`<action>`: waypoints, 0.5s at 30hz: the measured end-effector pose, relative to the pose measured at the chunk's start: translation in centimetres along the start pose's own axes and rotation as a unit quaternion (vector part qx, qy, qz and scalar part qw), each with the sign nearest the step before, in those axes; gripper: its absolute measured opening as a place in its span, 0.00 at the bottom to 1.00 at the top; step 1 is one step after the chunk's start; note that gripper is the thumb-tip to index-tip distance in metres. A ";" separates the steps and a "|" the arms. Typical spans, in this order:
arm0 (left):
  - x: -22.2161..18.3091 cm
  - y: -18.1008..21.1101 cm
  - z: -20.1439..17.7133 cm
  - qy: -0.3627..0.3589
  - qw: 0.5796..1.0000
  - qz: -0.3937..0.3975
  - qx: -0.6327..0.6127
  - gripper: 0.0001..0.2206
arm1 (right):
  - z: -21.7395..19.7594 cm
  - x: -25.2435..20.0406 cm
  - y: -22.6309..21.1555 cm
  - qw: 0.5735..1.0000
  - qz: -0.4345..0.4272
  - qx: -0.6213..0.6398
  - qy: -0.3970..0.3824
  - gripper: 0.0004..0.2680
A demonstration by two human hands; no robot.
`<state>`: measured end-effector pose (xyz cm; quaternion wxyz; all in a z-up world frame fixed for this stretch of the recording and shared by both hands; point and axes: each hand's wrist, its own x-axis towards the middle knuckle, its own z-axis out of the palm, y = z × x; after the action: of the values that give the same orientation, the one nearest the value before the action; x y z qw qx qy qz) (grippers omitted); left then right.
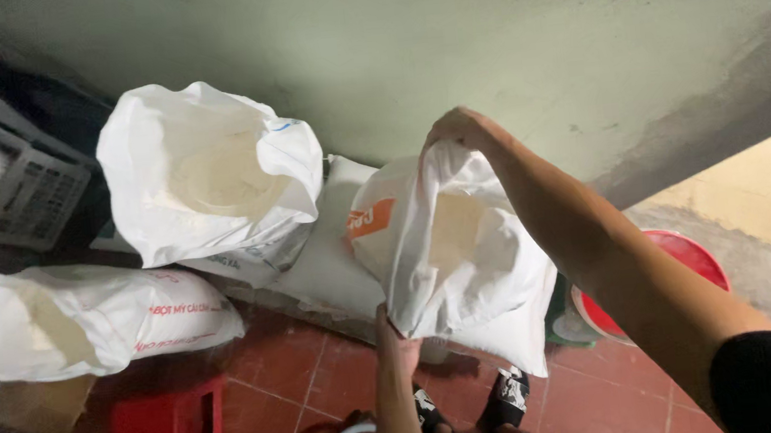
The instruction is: The person carries a round component to a restroom sink, washes it by hand with water and a cloth, then returns to a storage area and uses a plastic scoop to transfer flour from large bags into a red bucket placed on a scale.
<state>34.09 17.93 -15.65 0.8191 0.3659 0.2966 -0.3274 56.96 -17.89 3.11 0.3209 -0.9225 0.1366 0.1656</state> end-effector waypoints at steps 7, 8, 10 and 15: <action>-3.6 11.2 12.7 0.152 0.652 0.556 0.492 0.31 | 5.8 -15.2 2.8 0.878 0.047 -0.053 0.472 0.32; -3.8 11.5 16.2 0.098 0.621 0.552 0.548 0.32 | 7.6 -17.6 3.2 0.852 0.065 -0.083 0.513 0.35; -3.5 11.5 21.5 0.015 0.593 0.439 0.674 0.40 | 10.2 -19.8 3.9 0.849 0.137 -0.017 0.511 0.35; 2.4 11.6 22.8 0.026 0.435 0.431 0.790 0.26 | 12.3 -18.3 7.1 0.850 0.263 0.216 0.401 0.19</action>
<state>49.86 5.07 -0.04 0.2006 0.9426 -0.2664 -0.0142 35.06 -12.76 -2.69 0.3734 -0.7458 0.5236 -0.1740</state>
